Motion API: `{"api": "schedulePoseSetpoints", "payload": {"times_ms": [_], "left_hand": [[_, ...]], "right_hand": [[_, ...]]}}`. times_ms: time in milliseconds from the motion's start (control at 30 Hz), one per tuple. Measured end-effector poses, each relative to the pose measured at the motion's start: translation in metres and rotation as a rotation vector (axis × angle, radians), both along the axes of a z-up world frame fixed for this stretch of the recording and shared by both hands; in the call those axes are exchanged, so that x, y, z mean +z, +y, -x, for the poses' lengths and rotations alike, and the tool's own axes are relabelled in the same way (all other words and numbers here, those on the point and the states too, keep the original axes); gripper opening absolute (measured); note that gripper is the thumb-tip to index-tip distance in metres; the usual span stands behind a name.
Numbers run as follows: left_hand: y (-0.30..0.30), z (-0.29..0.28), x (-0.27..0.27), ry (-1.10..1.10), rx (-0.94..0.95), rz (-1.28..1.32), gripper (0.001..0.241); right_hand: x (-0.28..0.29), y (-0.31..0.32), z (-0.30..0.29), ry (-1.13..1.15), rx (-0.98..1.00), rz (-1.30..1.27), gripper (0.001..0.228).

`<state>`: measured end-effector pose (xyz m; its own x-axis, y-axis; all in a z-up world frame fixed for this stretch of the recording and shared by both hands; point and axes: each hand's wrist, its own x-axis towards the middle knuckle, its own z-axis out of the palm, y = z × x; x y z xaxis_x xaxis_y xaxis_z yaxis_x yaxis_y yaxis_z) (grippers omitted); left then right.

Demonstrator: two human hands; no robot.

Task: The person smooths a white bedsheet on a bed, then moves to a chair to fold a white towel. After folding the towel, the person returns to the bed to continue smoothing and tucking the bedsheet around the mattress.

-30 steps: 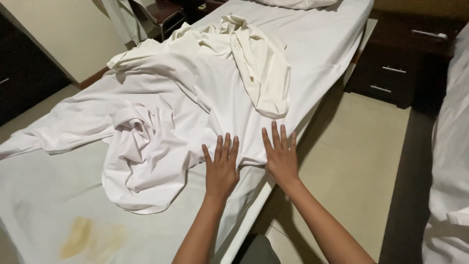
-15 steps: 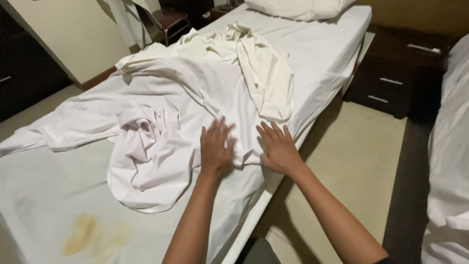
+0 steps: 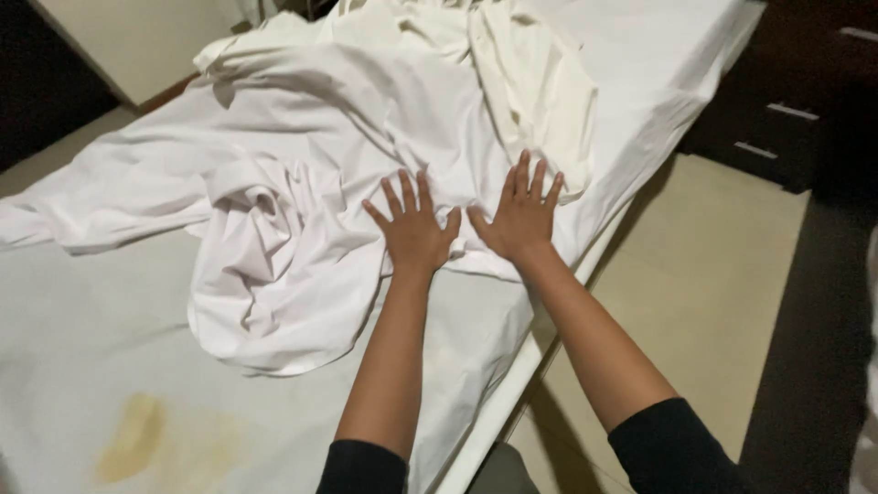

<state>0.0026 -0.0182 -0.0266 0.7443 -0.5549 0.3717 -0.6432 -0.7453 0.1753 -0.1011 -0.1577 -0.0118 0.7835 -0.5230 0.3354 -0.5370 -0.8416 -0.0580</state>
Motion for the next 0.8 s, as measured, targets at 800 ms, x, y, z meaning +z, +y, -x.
{"api": "schedulePoseSetpoints", "payload": {"times_ms": [800], "left_hand": [[0.05,0.068,0.0,-0.044,-0.141,0.001,0.064]], "right_hand": [[-0.012,0.037,0.072,-0.092,0.159,-0.041,0.07]]}}
